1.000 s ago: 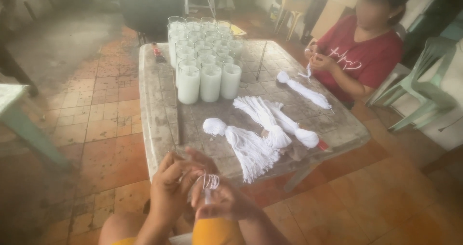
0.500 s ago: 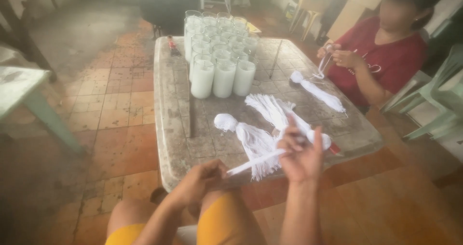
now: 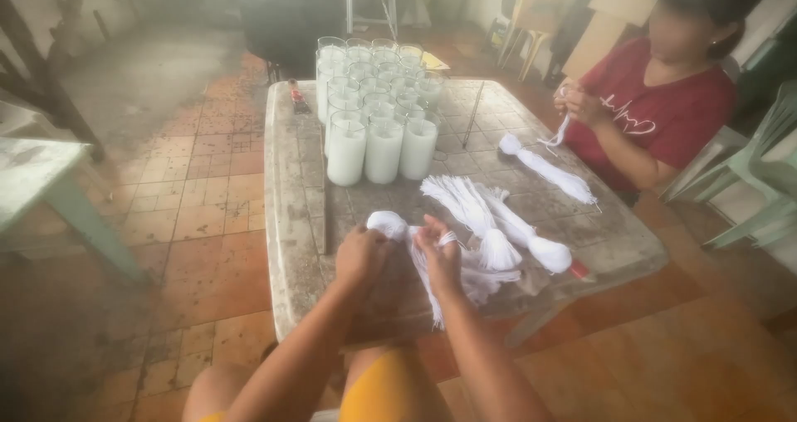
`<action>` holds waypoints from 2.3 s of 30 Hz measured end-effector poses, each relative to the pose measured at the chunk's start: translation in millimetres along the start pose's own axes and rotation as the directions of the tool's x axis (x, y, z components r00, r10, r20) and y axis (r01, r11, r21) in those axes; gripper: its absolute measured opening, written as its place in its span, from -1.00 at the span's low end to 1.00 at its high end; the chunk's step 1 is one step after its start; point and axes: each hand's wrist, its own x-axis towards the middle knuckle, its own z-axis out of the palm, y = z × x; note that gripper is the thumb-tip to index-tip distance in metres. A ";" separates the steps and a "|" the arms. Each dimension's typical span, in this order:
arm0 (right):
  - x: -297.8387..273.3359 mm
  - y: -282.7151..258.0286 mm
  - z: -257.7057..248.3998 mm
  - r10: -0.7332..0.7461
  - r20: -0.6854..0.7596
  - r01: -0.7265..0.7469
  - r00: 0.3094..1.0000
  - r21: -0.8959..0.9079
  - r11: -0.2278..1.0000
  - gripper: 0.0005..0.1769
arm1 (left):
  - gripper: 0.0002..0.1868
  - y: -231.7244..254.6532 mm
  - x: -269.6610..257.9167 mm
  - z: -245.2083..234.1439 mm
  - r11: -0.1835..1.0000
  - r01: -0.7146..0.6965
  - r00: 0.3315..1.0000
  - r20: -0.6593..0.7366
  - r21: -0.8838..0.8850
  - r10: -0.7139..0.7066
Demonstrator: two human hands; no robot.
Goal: Tying individual bundles of white thread with a single thread to secure them in the middle.
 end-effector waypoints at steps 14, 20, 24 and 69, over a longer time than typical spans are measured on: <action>-23.4 -46.3 8.2 0.046 0.278 0.070 0.959 -0.393 0.917 -0.26 | -0.84 -115.9 -7.1 -76.5 0.350 0.101 0.900 -0.064 -0.931 -0.430; -23.6 -46.8 14.1 0.056 0.192 0.007 0.980 -0.315 0.949 -0.23 | -0.69 -117.2 -53.0 -171.6 0.107 -0.710 0.509 -0.612 -0.696 -0.605; -23.0 -36.0 13.4 -0.190 0.121 0.225 0.974 -0.479 0.848 -0.55 | -0.91 -95.6 -52.1 -112.4 0.175 -0.426 0.690 -0.444 -0.888 -0.572; 29.4 34.2 -49.6 0.385 0.324 -0.503 0.864 0.555 0.662 -0.92 | -0.92 -133.5 -59.7 -42.5 0.987 0.022 0.948 -0.309 -0.160 -0.071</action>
